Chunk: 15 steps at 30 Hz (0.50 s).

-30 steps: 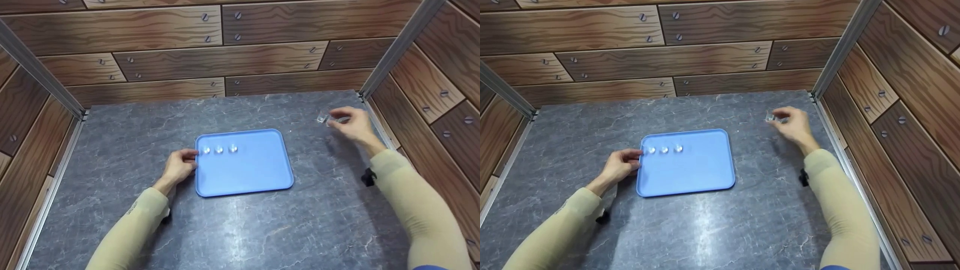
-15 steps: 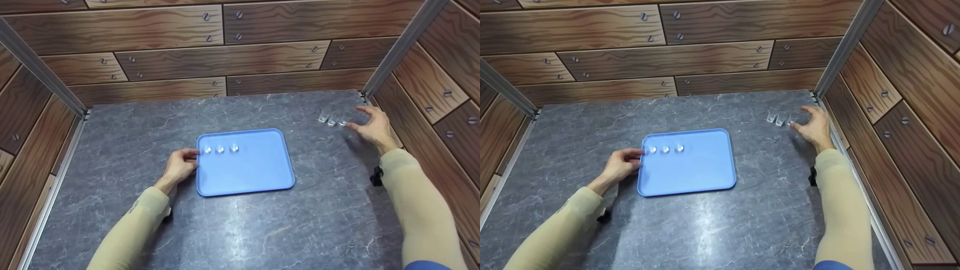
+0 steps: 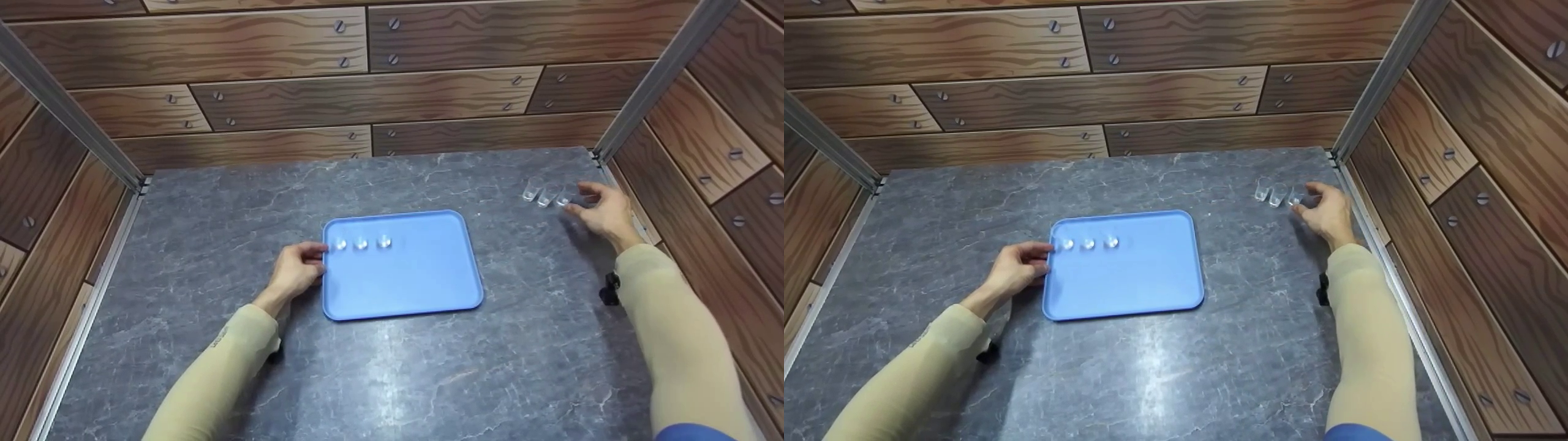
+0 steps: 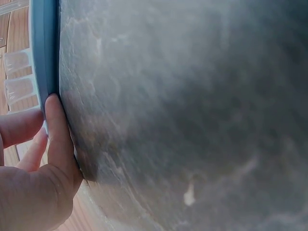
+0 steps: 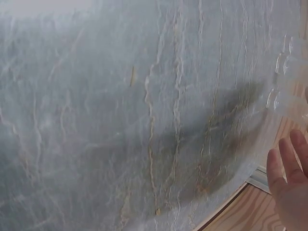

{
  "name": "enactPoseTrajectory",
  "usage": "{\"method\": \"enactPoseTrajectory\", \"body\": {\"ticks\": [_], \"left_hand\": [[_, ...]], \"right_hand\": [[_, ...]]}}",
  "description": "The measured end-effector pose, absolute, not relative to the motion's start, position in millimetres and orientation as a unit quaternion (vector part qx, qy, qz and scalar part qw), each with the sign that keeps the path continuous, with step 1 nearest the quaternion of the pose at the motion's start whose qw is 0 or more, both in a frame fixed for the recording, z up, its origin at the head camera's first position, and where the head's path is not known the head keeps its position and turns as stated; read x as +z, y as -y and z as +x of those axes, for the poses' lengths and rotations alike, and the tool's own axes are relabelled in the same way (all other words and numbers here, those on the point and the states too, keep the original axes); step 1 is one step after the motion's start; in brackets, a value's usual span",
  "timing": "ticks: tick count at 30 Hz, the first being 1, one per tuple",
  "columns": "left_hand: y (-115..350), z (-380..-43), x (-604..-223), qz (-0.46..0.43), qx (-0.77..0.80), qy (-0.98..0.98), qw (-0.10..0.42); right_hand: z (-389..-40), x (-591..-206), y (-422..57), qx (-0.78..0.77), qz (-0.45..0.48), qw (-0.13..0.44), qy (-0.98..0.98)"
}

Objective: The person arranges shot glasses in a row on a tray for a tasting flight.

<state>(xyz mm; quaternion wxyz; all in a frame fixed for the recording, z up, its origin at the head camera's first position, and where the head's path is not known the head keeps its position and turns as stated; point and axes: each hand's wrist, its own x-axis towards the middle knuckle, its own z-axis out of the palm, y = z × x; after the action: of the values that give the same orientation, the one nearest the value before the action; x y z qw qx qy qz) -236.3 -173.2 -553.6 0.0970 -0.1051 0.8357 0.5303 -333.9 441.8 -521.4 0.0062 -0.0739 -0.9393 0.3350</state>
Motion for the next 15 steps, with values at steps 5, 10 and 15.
{"method": "enactPoseTrajectory", "body": {"ticks": [5, 10, 15], "left_hand": [[172.9, -236.1, -553.5, -0.105, 0.536, -0.832, 0.098], [173.1, -235.6, -552.7, -0.102, 0.535, -0.833, 0.099], [173.3, -236.0, -552.6, -0.100, 0.534, -0.834, 0.096]], "right_hand": [[-333.8, -522.9, -437.9, 0.335, -0.071, 0.023, 0.939], [-334.5, -523.7, -435.3, 0.334, -0.083, 0.033, 0.938], [-338.1, -523.2, -432.8, 0.341, -0.064, 0.025, 0.937]]}}
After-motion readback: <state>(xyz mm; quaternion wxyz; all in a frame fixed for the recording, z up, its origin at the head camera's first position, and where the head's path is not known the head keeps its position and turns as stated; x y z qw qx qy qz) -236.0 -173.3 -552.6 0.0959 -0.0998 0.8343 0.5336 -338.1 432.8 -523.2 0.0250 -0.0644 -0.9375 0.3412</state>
